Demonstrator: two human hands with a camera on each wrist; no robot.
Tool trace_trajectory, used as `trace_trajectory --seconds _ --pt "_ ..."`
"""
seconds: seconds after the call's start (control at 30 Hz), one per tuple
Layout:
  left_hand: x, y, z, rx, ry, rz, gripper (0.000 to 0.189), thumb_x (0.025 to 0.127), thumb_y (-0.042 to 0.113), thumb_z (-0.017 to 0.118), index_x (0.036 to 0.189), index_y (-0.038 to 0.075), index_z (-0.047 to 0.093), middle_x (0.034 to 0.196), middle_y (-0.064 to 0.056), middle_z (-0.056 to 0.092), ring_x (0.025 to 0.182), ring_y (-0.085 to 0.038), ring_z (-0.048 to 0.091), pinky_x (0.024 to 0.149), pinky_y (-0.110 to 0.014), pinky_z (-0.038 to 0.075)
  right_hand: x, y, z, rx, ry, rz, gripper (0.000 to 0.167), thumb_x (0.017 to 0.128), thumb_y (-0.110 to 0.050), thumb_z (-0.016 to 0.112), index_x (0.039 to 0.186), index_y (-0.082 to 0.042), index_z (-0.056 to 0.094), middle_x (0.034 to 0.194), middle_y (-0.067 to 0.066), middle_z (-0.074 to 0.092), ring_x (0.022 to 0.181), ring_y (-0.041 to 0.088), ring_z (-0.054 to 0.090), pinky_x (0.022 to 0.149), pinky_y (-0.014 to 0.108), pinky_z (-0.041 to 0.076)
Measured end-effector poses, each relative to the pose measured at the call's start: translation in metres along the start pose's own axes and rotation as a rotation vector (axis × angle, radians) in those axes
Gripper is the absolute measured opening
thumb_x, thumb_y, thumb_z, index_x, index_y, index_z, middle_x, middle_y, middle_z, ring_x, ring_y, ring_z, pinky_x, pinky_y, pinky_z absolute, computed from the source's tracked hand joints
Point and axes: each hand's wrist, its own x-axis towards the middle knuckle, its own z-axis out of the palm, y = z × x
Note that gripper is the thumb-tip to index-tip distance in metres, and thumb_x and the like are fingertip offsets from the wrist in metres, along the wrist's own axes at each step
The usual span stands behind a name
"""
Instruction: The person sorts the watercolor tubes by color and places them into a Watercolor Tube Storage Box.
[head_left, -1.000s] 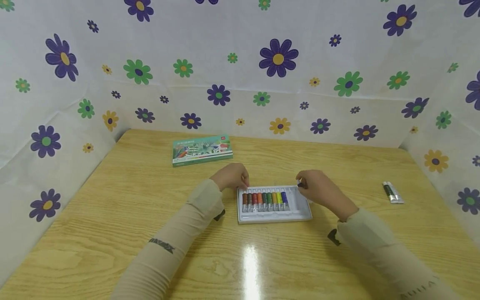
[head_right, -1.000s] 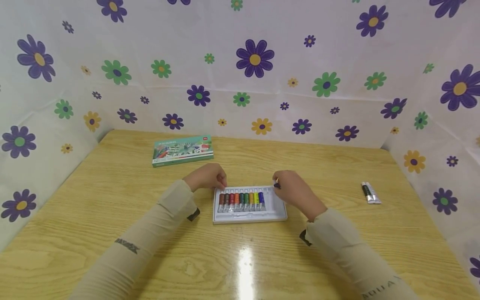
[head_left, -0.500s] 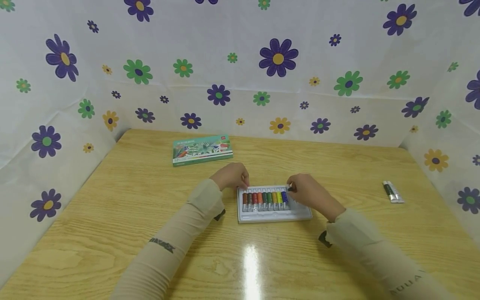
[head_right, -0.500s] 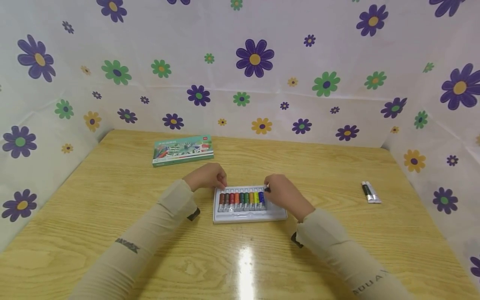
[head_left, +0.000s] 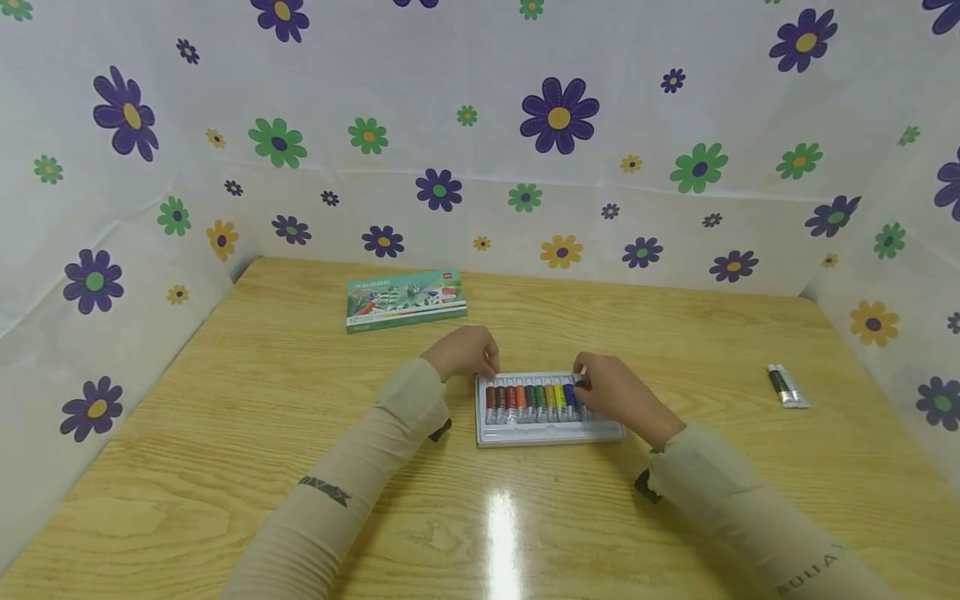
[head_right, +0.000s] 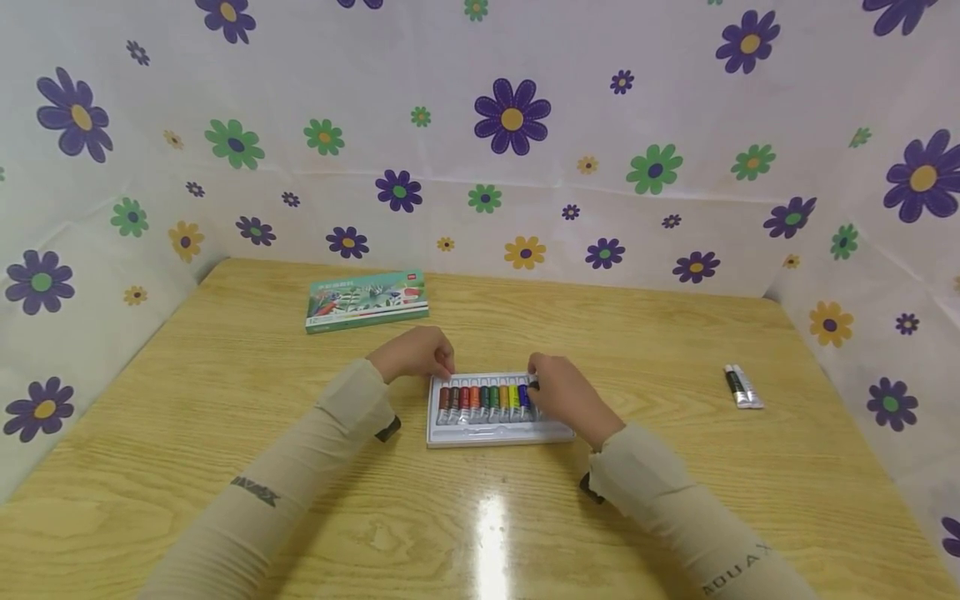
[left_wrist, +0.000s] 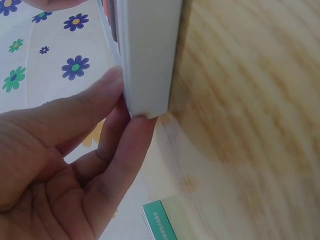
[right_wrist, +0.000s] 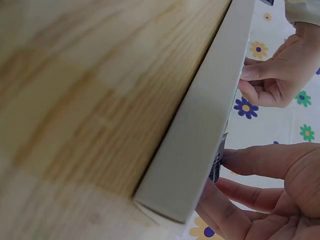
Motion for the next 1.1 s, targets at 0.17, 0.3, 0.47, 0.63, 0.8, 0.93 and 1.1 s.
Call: trace_trajectory --seconds 0.17,0.3,0.47,0.63,0.8,0.93,1.1 --pt "0.0004 -0.0001 -0.0002 0.009 -0.001 0.012 0.004 0.083 0.009 0.070 0.079 0.008 0.070 0.090 -0.006 0.069 0.068 -0.012 0.055 0.065 -0.022 0.045 -0.0002 0.0010 0.0028 0.002 0.011 0.005 0.028 0.088 -0.009 0.063 0.112 0.003 0.056 0.090 0.013 0.064 0.076 0.017 0.056 0.067 0.031 0.048" --pt "0.0007 -0.0005 -0.0003 0.009 0.000 0.014 0.004 0.083 0.009 0.070 0.079 0.008 0.070 0.089 -0.006 0.070 0.067 -0.012 0.055 0.064 -0.022 0.044 0.0002 0.0017 0.0038 -0.005 0.020 -0.001 0.028 0.087 -0.009 0.064 0.111 0.003 0.057 0.092 0.014 0.064 0.077 0.018 0.057 0.070 0.033 0.049" --pt "0.0011 -0.0010 -0.0004 0.004 0.003 0.015 0.005 0.083 0.009 0.070 0.078 0.008 0.070 0.088 -0.006 0.070 0.065 -0.011 0.054 0.063 -0.021 0.044 -0.0017 0.0020 0.0012 -0.009 0.023 -0.009 0.029 0.087 -0.010 0.065 0.112 0.003 0.058 0.097 0.016 0.065 0.085 0.022 0.061 0.076 0.036 0.051" --pt "0.0016 -0.0017 0.0002 0.002 0.000 0.013 0.005 0.083 0.009 0.070 0.078 0.008 0.070 0.087 -0.006 0.069 0.064 -0.011 0.054 0.062 -0.021 0.043 -0.0044 0.0032 -0.0042 0.015 0.038 -0.039 0.027 0.085 -0.004 0.065 0.110 0.005 0.062 0.097 0.016 0.067 0.088 0.024 0.063 0.079 0.037 0.052" --pt "0.0017 -0.0018 -0.0001 0.006 0.000 0.010 0.004 0.083 0.009 0.070 0.078 0.008 0.070 0.088 -0.006 0.070 0.064 -0.011 0.055 0.063 -0.021 0.044 -0.0046 0.0043 -0.0049 0.028 0.029 -0.079 0.028 0.081 0.001 0.066 0.109 0.006 0.065 0.096 0.016 0.068 0.088 0.024 0.063 0.077 0.037 0.053" --pt "0.0020 -0.0018 0.0000 0.005 -0.005 0.008 0.005 0.082 0.009 0.070 0.078 0.009 0.070 0.088 -0.006 0.070 0.065 -0.011 0.056 0.064 -0.021 0.045 -0.0037 0.0050 -0.0029 0.015 0.022 -0.076 0.029 0.080 0.002 0.068 0.109 0.006 0.065 0.096 0.015 0.068 0.087 0.024 0.063 0.077 0.037 0.053" --pt "0.0025 -0.0017 -0.0003 0.012 -0.005 0.011 0.005 0.082 0.009 0.070 0.078 0.009 0.070 0.088 -0.005 0.069 0.065 -0.011 0.056 0.065 -0.022 0.045 -0.0020 0.0047 -0.0015 -0.011 0.034 -0.069 0.028 0.081 0.002 0.067 0.108 0.005 0.066 0.096 0.015 0.068 0.087 0.023 0.063 0.079 0.038 0.052"
